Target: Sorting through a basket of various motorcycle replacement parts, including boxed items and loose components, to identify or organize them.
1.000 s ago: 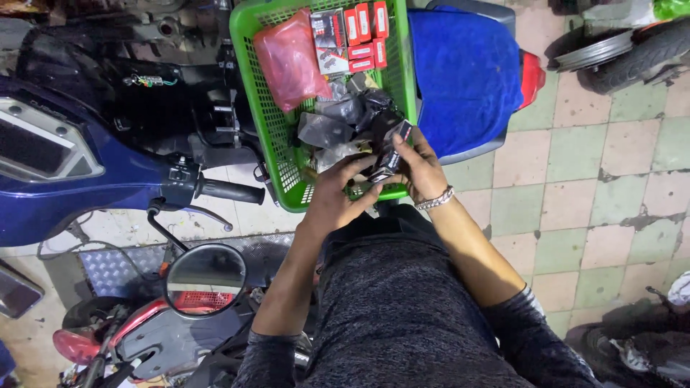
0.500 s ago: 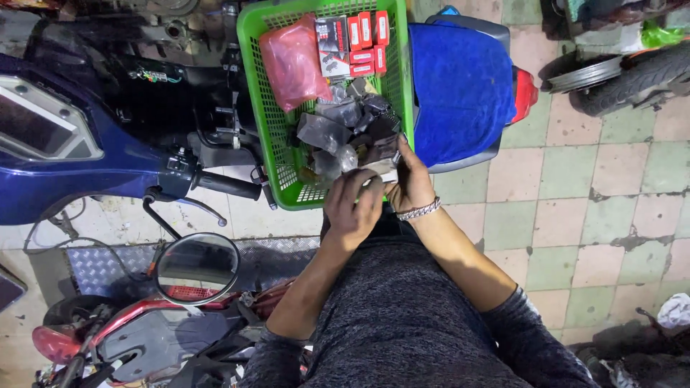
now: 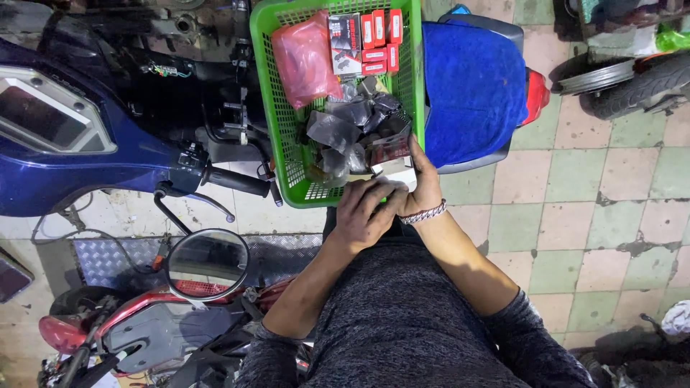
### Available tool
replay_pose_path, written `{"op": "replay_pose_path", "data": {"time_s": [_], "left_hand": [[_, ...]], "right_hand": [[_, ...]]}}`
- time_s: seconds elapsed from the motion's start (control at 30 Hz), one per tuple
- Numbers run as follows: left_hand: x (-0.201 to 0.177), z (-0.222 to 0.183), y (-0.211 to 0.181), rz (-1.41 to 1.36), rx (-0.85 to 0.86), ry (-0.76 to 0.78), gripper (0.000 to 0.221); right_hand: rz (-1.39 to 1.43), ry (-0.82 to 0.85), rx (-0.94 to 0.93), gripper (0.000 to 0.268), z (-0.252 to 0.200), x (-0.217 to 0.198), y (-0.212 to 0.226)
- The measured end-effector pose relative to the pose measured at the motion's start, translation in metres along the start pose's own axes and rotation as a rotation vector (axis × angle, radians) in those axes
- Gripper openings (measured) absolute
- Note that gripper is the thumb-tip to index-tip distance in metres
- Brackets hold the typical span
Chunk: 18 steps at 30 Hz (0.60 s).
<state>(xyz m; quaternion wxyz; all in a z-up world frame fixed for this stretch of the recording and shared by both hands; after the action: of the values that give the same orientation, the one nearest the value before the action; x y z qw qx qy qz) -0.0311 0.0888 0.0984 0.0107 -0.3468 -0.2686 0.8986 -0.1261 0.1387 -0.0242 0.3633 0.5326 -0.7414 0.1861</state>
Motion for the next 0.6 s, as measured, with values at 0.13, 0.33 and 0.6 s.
{"op": "replay_pose_path", "data": {"time_s": [0.13, 0.33, 0.6], "left_hand": [[0.012, -0.016, 0.021, -0.153, 0.103, -0.072, 0.010], [0.016, -0.018, 0.049, -0.159, -0.108, -0.046, 0.014], [0.031, -0.044, 0.073, -0.302, -0.185, 0.040, 0.017]], "right_hand": [[-0.042, -0.027, 0.001, 0.044, 0.007, -0.010, 0.001], [-0.081, -0.005, 0.018, 0.044, 0.004, -0.020, -0.006], [-0.204, -0.022, -0.045, 0.034, 0.013, -0.020, -0.006]]}}
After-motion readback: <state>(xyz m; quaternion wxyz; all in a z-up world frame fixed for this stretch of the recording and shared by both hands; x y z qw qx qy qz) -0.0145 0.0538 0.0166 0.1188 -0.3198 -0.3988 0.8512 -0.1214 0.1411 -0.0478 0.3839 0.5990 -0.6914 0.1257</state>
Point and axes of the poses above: each hand's wrist, its own z-axis towards the middle knuckle, its own x-axis out of the palm, y = z × x, the point moved 3 cm from there along z, towards the middle knuckle, and after that the axes turned 6 degrees about y, right-handed, at the moved point
